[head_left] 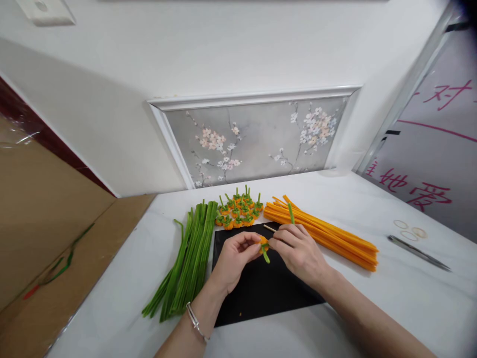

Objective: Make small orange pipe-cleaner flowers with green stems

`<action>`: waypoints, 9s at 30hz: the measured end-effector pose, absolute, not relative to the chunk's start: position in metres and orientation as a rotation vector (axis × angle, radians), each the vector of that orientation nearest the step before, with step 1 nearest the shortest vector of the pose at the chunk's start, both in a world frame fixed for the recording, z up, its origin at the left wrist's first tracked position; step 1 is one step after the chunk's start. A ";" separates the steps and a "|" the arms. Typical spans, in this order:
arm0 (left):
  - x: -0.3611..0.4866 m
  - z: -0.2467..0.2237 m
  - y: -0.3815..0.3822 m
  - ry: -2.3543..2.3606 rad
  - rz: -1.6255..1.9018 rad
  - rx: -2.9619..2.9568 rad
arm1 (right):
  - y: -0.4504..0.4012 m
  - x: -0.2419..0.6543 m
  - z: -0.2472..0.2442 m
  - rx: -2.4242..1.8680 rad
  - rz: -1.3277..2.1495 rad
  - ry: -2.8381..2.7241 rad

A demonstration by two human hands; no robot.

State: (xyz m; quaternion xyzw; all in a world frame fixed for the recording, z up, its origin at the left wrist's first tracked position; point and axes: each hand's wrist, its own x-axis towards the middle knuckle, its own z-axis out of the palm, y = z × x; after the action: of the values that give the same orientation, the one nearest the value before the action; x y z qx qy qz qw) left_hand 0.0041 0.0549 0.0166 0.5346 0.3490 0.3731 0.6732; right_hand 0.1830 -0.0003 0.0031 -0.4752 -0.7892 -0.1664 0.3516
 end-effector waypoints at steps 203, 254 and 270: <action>0.017 0.027 0.027 0.744 1.137 2.042 | -0.009 0.165 0.028 -1.088 1.101 -1.043; 0.022 0.043 0.025 0.766 1.000 1.431 | -0.006 0.172 0.024 -0.975 1.225 -1.011; 0.018 0.047 0.027 0.772 0.949 1.497 | -0.008 0.174 0.027 -1.059 1.156 -1.075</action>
State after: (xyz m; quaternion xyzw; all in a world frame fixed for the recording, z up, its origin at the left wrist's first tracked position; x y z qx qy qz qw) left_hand 0.0175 0.0274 0.0469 0.6374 0.3285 0.4040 0.5680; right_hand 0.1737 -0.0075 0.0274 -0.4534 -0.4600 0.4949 0.5813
